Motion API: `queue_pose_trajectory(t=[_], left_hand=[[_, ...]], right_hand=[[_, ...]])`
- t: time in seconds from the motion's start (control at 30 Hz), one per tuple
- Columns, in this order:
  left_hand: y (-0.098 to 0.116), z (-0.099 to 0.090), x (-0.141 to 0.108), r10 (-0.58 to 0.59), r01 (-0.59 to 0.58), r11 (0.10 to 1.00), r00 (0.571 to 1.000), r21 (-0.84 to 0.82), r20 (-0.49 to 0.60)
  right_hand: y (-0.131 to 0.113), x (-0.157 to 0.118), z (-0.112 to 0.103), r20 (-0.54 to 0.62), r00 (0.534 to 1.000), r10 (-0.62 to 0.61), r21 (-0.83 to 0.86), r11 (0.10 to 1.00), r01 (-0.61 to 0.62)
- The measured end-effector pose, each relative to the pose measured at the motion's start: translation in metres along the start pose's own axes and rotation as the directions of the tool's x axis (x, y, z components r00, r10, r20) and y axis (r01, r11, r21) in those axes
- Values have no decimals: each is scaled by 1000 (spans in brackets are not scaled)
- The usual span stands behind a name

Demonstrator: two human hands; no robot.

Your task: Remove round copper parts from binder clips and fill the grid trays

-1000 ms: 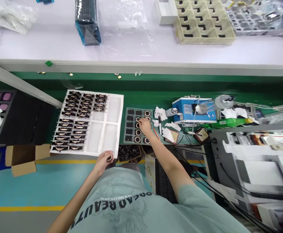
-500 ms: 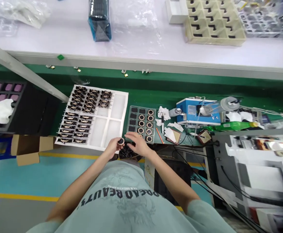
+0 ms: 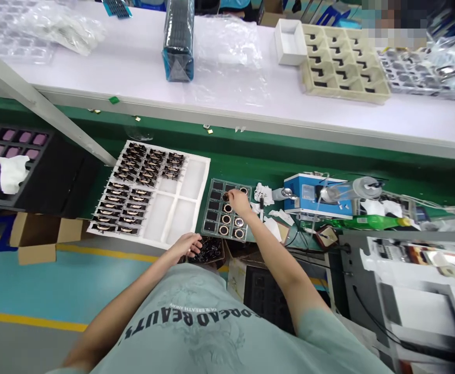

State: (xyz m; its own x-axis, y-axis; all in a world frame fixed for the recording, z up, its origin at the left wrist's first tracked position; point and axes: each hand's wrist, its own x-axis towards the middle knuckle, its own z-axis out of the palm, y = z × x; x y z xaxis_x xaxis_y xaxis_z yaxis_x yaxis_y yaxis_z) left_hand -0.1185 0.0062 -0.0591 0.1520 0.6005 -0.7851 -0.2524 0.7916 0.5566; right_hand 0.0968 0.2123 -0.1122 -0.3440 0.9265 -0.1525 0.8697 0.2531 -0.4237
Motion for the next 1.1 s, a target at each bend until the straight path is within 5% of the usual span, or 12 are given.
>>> queue_pose_trajectory(t=[0.1, 0.23, 0.6, 1.1], left_hand=[[-13, -20, -11, -9, 9, 1000, 997, 3, -76], [-21, -42, -17, -15, 8, 999, 977, -33, -214], [-20, -49, 1, -7, 12, 1000, 977, 22, -213], [-13, -49, 0, 41, -5, 986, 975, 166, -217]], right_hand=[[23, 51, 4, 15, 999, 50, -97, 994, -48], [45, 76, 15, 63, 997, 46, -178, 983, -34], [75, 56, 41, -31, 1000, -1, -227, 974, -6], [75, 55, 67, -242, 964, 107, -131, 981, -142]])
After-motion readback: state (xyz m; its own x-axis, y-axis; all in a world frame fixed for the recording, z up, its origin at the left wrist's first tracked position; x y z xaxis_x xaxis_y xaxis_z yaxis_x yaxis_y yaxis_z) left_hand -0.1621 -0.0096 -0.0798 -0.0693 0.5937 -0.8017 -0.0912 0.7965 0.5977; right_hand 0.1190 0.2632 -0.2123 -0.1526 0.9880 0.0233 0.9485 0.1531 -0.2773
